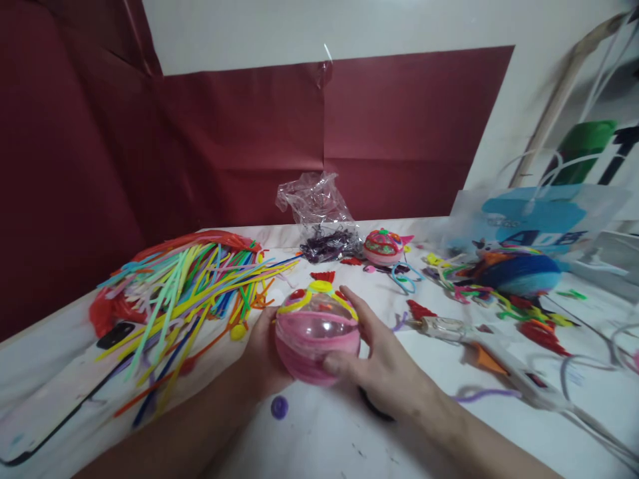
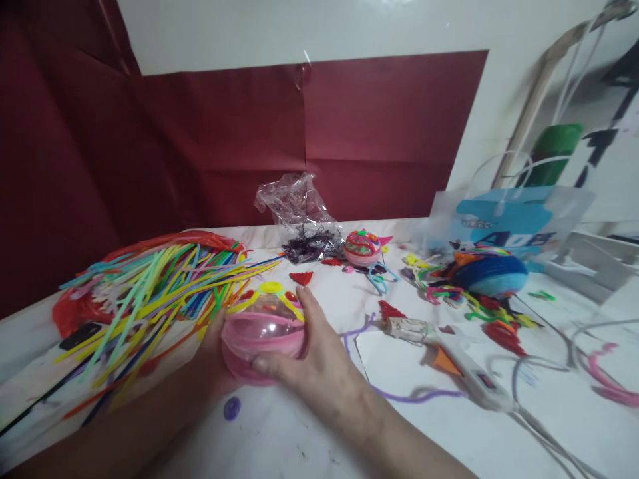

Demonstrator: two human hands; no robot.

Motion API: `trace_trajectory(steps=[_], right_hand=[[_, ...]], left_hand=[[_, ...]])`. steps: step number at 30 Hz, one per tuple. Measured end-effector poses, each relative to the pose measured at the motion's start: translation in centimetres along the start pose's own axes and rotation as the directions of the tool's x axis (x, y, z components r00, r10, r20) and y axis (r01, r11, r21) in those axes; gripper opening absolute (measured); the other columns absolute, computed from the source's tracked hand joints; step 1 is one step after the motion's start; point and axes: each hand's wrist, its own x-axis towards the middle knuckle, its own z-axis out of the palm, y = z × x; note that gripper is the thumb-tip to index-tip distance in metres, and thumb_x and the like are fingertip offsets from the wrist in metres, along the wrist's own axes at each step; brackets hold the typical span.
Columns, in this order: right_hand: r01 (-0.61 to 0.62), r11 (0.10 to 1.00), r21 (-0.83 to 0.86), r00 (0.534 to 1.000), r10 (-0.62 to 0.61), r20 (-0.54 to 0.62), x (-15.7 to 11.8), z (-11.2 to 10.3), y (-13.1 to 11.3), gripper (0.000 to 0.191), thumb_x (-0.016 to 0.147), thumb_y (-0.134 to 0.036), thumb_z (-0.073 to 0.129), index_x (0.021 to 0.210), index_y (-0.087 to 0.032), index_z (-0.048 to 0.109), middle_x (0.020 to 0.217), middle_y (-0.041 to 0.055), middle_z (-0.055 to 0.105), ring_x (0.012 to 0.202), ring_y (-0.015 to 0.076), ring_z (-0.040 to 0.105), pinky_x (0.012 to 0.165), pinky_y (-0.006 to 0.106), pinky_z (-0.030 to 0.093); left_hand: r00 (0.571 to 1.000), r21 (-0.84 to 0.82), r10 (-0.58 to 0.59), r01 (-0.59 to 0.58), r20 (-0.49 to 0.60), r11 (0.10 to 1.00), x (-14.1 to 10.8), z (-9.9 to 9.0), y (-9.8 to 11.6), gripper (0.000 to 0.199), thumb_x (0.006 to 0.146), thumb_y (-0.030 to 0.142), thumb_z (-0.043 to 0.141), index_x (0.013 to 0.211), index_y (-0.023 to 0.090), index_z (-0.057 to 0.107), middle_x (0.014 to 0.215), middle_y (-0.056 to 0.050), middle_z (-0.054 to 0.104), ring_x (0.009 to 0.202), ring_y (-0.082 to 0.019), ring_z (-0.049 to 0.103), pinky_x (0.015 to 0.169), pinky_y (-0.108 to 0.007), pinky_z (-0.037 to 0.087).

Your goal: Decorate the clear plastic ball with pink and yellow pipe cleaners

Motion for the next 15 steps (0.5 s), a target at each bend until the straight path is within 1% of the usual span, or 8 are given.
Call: trace_trajectory(steps=[2, 4, 6, 8, 9, 11, 13, 15], right_hand=[[-0.03, 0.999, 0.012, 0.999, 0.029, 0.033, -0.2, 0.3, 0.4, 0.115, 0.057, -0.047, 0.08, 0.147, -0.021, 0.013, 0.145, 0.0119, 0.042, 0.131, 0.0285, 0.04, 0.111, 0.046, 0.027], [-0.033, 0.999, 0.041, 0.998, 0.03, 0.055, -0.2, 0.4, 0.7, 0.114, 0.059, -0.044, 0.08, 0.148, -0.023, 0.012, 0.143, 0.0112, 0.044, 0.128, 0.0283, 0.043, 0.11, 0.046, 0.03], [-0.017, 0.999, 0.033, 0.999, 0.015, 0.05, -0.1, 0.2, 1.0, 0.112, 0.06, -0.043, 0.08, 0.147, -0.023, 0.013, 0.143, 0.011, 0.043, 0.128, 0.0287, 0.043, 0.11, 0.046, 0.029], [-0.002, 1.0, -0.001, 0.999, 0.002, 0.036, 0.0, 0.0, 1.2, 0.115, 0.058, -0.042, 0.081, 0.148, -0.023, 0.013, 0.146, 0.011, 0.039, 0.13, 0.0295, 0.041, 0.111, 0.047, 0.028], [0.002, 1.0, -0.012, 0.999, -0.001, 0.035, 0.0, -0.2, 1.3, 0.117, 0.057, -0.041, 0.083, 0.148, -0.023, 0.011, 0.148, 0.011, 0.037, 0.13, 0.0296, 0.04, 0.111, 0.047, 0.027], [0.013, 1.0, -0.01, 0.999, -0.012, 0.043, -0.2, -0.3, 1.3, 0.12, 0.056, -0.04, 0.083, 0.148, -0.023, 0.009, 0.15, 0.0111, 0.034, 0.132, 0.0292, 0.037, 0.112, 0.047, 0.025], [0.039, 0.998, 0.039, 0.997, -0.041, 0.061, -0.4, -0.5, 1.2, 0.118, 0.058, -0.042, 0.082, 0.148, -0.025, 0.008, 0.151, 0.0104, 0.032, 0.136, 0.0276, 0.033, 0.113, 0.046, 0.023], [0.061, 0.992, 0.106, 0.994, -0.07, 0.083, -0.4, -0.6, 1.0, 0.114, 0.059, -0.045, 0.081, 0.147, -0.028, 0.012, 0.153, 0.0086, 0.028, 0.138, 0.0259, 0.029, 0.113, 0.044, 0.024]], left_hand=[[1.0, 0.018, -0.023, 0.023, -0.007, 1.0, 0.0, 0.5, -0.2, 0.047, 0.08, 0.045, 0.052, 0.112, 0.013, 0.065, 0.111, -0.011, 0.068, 0.117, -0.032, 0.054, 0.102, -0.042, 0.037], [0.999, 0.011, -0.045, 0.045, -0.028, 0.999, 0.0, 0.7, -0.3, 0.044, 0.081, 0.044, 0.052, 0.11, 0.014, 0.066, 0.11, -0.01, 0.069, 0.117, -0.031, 0.054, 0.102, -0.043, 0.037], [0.994, -0.021, -0.106, 0.105, -0.029, 0.994, 0.0, 0.8, -0.3, 0.043, 0.083, 0.044, 0.049, 0.112, 0.015, 0.066, 0.109, -0.009, 0.07, 0.115, -0.031, 0.055, 0.101, -0.043, 0.037], [0.984, -0.061, -0.177, 0.176, -0.009, 0.982, 0.0, 0.7, -0.3, 0.044, 0.085, 0.044, 0.046, 0.114, 0.016, 0.064, 0.108, -0.009, 0.07, 0.113, -0.03, 0.057, 0.099, -0.043, 0.038], [0.981, -0.077, -0.195, 0.195, 0.005, 0.978, -0.1, 0.6, -0.3, 0.044, 0.086, 0.044, 0.046, 0.114, 0.016, 0.064, 0.109, -0.009, 0.07, 0.112, -0.029, 0.058, 0.099, -0.043, 0.039], [0.984, -0.094, -0.178, 0.18, 0.029, 0.979, -0.2, 0.3, -0.2, 0.045, 0.085, 0.045, 0.046, 0.115, 0.016, 0.063, 0.11, -0.01, 0.069, 0.111, -0.029, 0.059, 0.098, -0.042, 0.039], [0.991, -0.099, -0.13, 0.134, 0.042, 0.986, -0.3, 0.0, -0.2, 0.048, 0.083, 0.048, 0.049, 0.116, 0.015, 0.063, 0.114, -0.01, 0.068, 0.112, -0.029, 0.058, 0.098, -0.042, 0.039], [0.994, -0.096, -0.1, 0.103, 0.036, 0.99, -0.3, -0.4, -0.1, 0.05, 0.082, 0.049, 0.05, 0.117, 0.014, 0.062, 0.115, -0.011, 0.067, 0.111, -0.03, 0.058, 0.098, -0.043, 0.04]])
